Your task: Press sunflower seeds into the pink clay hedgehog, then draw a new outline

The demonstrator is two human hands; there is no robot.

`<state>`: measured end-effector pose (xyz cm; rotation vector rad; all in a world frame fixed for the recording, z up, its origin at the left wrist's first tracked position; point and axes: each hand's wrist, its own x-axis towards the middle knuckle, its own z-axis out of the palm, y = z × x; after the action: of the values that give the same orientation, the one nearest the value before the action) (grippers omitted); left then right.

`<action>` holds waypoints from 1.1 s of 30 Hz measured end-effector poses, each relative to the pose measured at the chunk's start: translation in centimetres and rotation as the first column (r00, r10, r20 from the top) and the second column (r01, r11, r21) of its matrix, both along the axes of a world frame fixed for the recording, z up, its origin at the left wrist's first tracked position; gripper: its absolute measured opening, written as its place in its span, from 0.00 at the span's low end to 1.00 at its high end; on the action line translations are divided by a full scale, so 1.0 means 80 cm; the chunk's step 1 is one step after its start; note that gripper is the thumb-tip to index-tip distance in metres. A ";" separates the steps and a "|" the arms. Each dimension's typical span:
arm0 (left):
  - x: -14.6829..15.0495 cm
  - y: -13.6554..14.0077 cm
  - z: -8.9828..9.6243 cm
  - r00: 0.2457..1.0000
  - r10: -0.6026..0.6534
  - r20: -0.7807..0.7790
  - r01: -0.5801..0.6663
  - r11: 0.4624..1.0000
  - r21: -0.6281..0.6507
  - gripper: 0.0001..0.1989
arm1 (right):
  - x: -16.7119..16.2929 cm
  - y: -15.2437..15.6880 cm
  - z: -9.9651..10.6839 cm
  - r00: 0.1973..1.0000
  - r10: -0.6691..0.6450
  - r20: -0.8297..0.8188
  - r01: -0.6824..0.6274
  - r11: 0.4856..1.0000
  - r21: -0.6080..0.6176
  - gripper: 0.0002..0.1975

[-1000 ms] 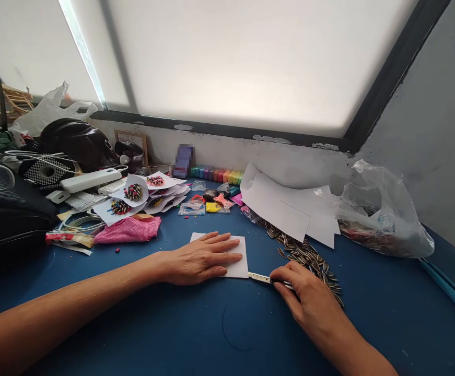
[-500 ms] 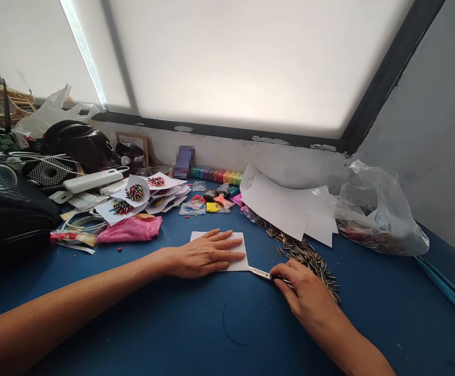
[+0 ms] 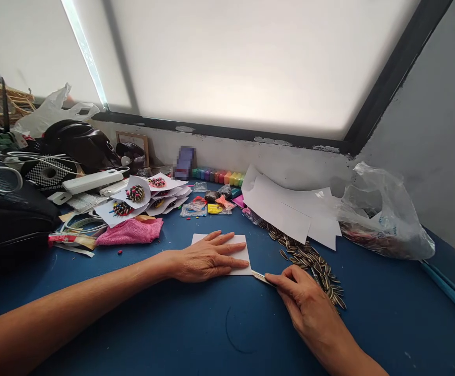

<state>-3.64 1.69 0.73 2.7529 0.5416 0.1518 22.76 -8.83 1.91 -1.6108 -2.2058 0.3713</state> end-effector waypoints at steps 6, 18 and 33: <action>-0.001 0.001 -0.001 1.000 -0.007 0.028 0.007 1.000 0.002 0.21 | 0.001 -0.010 -0.020 0.999 -0.035 0.006 0.033 0.987 0.160 0.20; 0.001 0.003 -0.002 1.000 -0.011 0.020 0.010 1.000 0.011 0.20 | 0.001 -0.006 -0.011 0.996 0.068 0.061 -0.076 0.986 0.147 0.19; 0.000 0.002 -0.002 0.999 -0.010 0.032 0.009 1.000 0.006 0.20 | -0.009 -0.004 -0.009 0.993 0.101 0.069 -0.109 0.985 0.136 0.18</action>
<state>-3.61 1.87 0.55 2.7532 0.5203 0.1956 22.07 -9.18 1.19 -1.4552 -2.3140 0.1933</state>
